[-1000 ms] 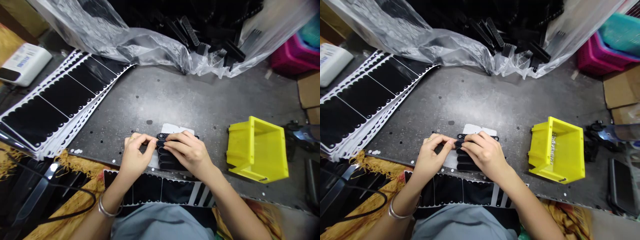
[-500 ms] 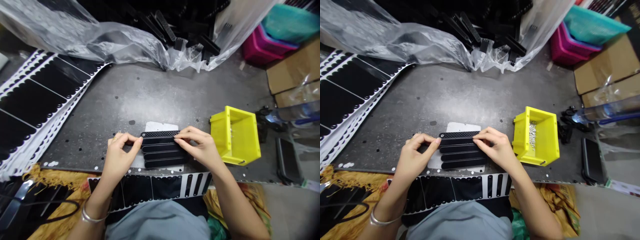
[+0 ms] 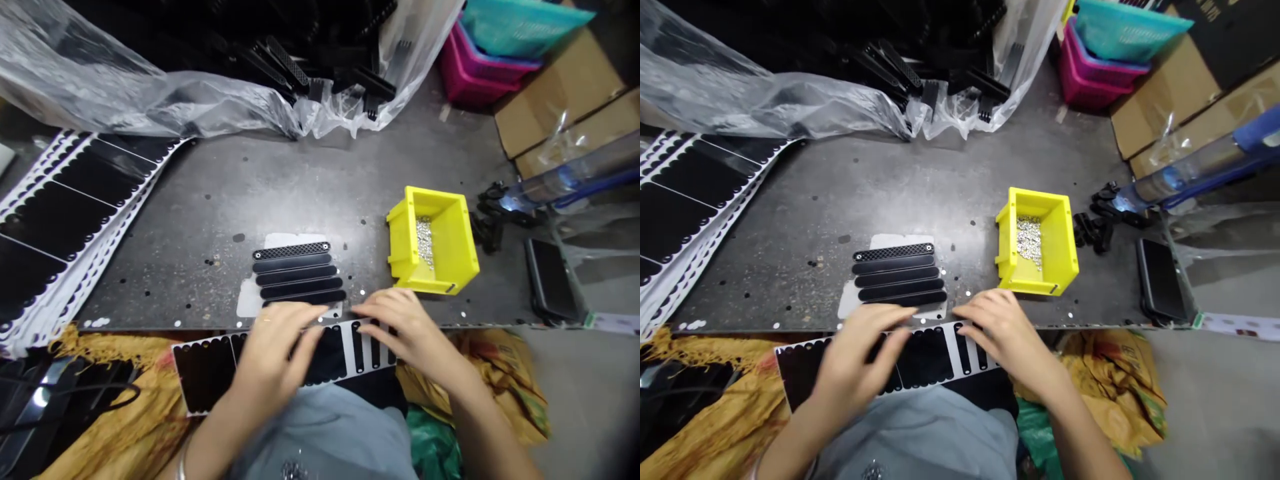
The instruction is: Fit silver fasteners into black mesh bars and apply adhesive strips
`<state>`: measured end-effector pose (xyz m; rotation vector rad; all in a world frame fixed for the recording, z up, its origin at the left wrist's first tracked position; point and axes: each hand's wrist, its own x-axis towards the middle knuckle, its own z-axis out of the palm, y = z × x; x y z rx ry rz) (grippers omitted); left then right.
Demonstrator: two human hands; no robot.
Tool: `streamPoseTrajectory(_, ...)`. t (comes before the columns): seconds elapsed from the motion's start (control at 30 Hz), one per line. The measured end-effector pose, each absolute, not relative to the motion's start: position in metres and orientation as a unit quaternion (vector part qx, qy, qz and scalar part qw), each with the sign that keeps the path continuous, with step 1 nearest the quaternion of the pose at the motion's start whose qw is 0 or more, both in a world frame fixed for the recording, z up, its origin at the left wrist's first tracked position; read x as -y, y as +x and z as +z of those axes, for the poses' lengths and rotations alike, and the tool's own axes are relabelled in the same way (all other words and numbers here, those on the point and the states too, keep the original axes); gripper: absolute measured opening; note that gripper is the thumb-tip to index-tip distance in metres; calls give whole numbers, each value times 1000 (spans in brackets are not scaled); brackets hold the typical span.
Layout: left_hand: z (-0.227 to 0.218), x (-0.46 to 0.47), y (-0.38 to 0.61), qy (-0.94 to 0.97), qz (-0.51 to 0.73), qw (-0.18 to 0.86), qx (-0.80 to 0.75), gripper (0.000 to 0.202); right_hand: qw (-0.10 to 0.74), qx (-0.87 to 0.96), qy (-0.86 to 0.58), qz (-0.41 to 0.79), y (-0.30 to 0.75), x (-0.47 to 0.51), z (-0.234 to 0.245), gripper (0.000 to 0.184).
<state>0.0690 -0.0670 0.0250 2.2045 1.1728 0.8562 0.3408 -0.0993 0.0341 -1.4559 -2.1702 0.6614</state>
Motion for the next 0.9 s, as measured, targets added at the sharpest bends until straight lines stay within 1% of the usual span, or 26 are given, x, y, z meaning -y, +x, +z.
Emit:
streamPoseTrajectory(0.07,23,79,84,852,234,296,-363,32,235,785,-514,253,349,118,34,21)
streamPoseTrajectory(0.1,22,82,88,859,207,311,-351,28,255,781,-519,238,350,124,34,23)
streamPoseTrajectory(0.17,21,84,91,849,193,338,-358,15,276,778,-535,181,348,130,34,25)
streamPoseTrajectory(0.2,22,84,91,838,194,355,-366,12,276,781,-540,148,344,131,34,24)
streamPoseTrajectory(0.27,25,85,90,816,199,377,-390,16,277,791,-536,102,332,130,34,22)
streamPoseTrajectory(0.43,29,97,98,797,208,359,-439,26,314,812,-490,46,309,127,28,22)
streamPoseTrajectory(0.53,21,106,103,795,238,334,-448,24,304,836,-457,22,314,136,24,19)
streamPoseTrajectory(0.6,13,108,102,784,274,305,-467,20,289,848,-441,55,324,146,25,16)
streamPoseTrajectory(0.67,3,107,99,780,301,244,-491,15,294,834,-439,157,336,154,32,12)
streamPoseTrajectory(0.73,-8,106,98,802,313,162,-482,12,368,752,-460,297,348,153,45,8)
streamPoseTrajectory(0.8,-15,106,100,829,323,93,-446,16,464,628,-475,406,352,139,57,14)
streamPoseTrajectory(0.83,-17,105,101,837,331,75,-429,18,494,583,-480,430,349,126,61,19)
streamPoseTrajectory(0.87,-17,103,102,839,342,66,-418,19,505,566,-489,431,342,111,63,24)
streamPoseTrajectory(0.9,-14,100,100,837,352,65,-415,19,491,579,-501,416,332,94,63,29)
